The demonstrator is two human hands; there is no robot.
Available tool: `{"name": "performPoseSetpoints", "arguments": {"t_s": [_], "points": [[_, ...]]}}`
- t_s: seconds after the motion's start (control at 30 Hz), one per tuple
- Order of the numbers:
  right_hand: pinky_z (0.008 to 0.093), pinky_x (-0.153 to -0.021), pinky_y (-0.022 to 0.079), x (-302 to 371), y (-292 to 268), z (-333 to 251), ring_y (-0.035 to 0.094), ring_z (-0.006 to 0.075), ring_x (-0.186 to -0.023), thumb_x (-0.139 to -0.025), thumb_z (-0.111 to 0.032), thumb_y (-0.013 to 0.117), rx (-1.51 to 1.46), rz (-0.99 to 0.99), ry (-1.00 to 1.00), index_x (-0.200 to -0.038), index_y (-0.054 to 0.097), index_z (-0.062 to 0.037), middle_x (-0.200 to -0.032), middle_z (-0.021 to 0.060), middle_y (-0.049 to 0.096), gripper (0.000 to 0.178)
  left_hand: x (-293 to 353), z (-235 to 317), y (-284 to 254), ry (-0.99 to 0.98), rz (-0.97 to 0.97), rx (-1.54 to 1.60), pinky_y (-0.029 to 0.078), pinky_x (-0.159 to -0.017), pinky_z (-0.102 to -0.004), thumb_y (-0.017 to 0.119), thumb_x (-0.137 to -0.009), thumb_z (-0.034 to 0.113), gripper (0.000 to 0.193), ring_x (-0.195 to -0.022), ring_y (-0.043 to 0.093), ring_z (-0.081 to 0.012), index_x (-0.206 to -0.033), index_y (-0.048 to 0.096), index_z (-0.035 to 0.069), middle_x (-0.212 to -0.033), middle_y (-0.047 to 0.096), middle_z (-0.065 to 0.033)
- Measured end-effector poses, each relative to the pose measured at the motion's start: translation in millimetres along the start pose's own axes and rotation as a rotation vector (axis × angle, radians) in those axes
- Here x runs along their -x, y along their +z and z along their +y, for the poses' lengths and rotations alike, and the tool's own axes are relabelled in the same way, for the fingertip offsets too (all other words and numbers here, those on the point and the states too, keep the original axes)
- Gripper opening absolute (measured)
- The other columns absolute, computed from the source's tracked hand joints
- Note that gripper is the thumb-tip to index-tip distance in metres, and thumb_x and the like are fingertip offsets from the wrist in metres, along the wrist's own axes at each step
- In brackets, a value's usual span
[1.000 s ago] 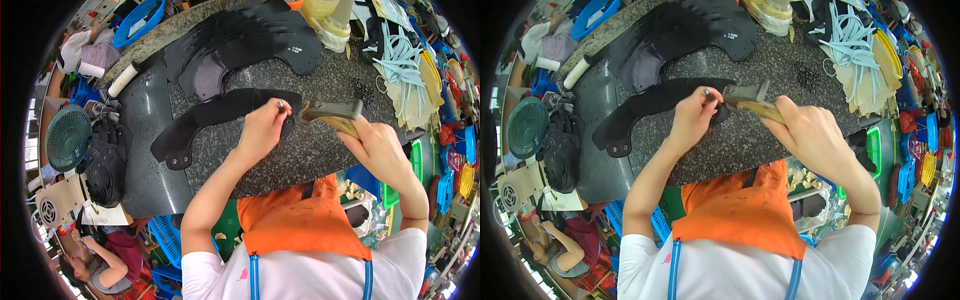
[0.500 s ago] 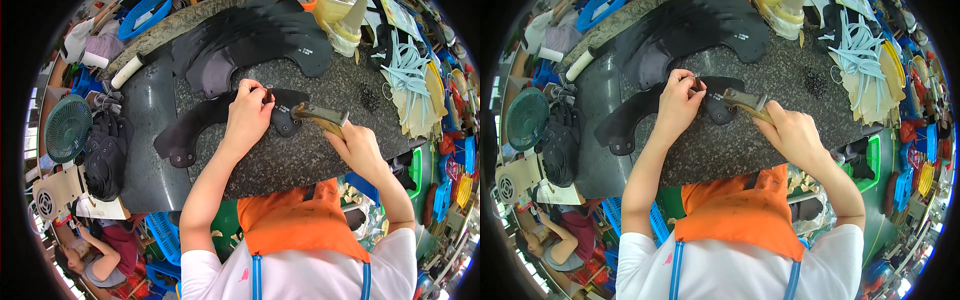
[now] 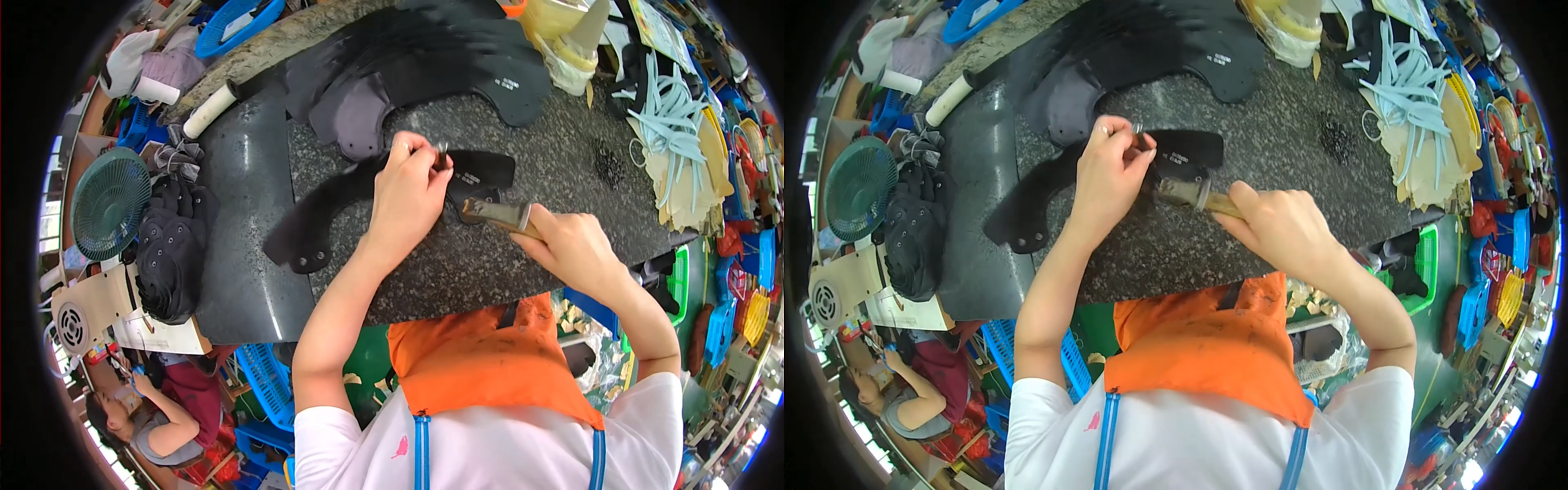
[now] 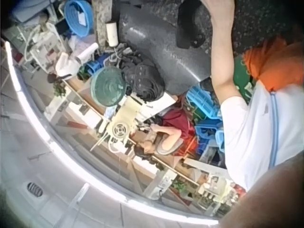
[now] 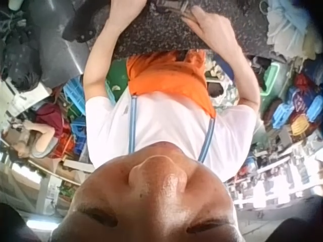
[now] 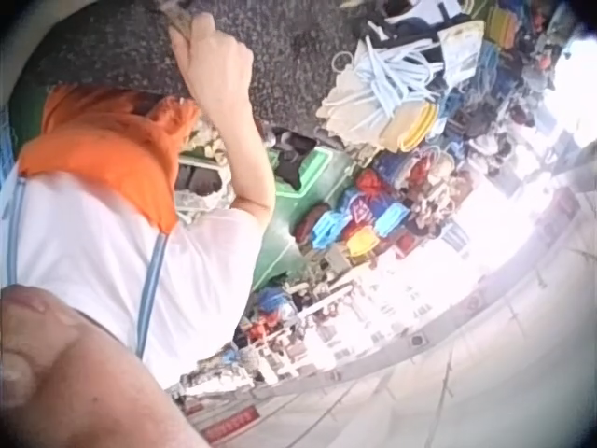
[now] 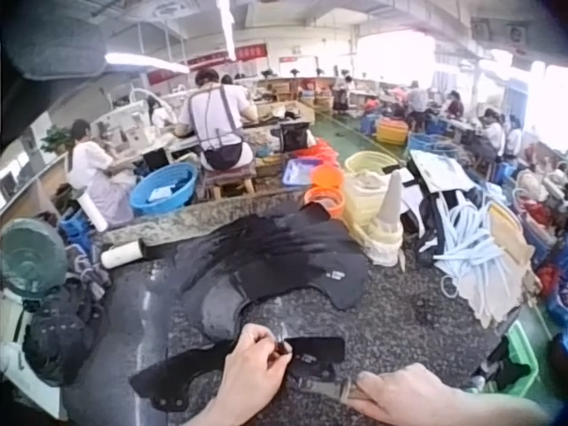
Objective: The person punches holes into shoe components using a metal punch and a hammer, stacking the pieces on the workbench.
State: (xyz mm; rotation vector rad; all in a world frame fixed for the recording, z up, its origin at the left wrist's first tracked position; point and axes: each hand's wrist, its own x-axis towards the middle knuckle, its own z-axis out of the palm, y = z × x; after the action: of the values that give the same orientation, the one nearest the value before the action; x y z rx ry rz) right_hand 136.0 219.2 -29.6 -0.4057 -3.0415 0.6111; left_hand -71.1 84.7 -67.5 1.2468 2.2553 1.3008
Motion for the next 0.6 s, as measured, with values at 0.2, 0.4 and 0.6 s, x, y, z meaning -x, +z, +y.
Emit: {"name": "performPoseSetpoints", "arguments": {"t_s": [0.2, 0.4, 0.6], "points": [[0.0369, -0.09, 0.049, -43, -2, 69, 0.066, 0.0277, -0.095, -0.093, -0.024, 0.064, -0.403, 0.368, -0.033, -0.112, 0.064, -0.0013, -0.097, 0.0143, 0.068, 0.03, 10, -62, -91, -0.004, 0.684, 0.342, 0.055, -0.079, -0.029, 0.066, -0.091, -0.001, 0.006, -0.081, 0.066, -0.0155, -0.096, 0.064, -0.005, -0.1, 0.059, -0.0066], [0.0347, -0.094, 0.044, -96, -14, 75, 0.059, 0.0261, -0.103, -0.095, -0.023, 0.061, -0.672, 0.106, 0.281, -0.111, 0.064, 0.0034, -0.107, 0.0141, 0.065, 0.031, 11, -154, -150, -0.088, 0.733, -0.35, 0.053, -0.082, -0.0276, 0.069, -0.088, 0.0, 0.006, -0.096, 0.065, -0.0165, -0.092, 0.07, -0.005, -0.122, 0.057, -0.0119], [0.0369, -0.088, 0.045, -51, -54, 80, 0.058, 0.0312, -0.098, -0.091, -0.016, 0.064, -0.233, 0.324, 0.044, -0.111, 0.063, 0.0041, -0.104, 0.018, 0.063, 0.029, 8, -18, -71, -0.007, 0.328, 0.411, 0.053, -0.084, -0.0261, 0.063, -0.092, -0.001, 0.011, -0.09, 0.068, -0.0152, -0.102, 0.065, 0.002, -0.106, 0.07, -0.0088]]}}
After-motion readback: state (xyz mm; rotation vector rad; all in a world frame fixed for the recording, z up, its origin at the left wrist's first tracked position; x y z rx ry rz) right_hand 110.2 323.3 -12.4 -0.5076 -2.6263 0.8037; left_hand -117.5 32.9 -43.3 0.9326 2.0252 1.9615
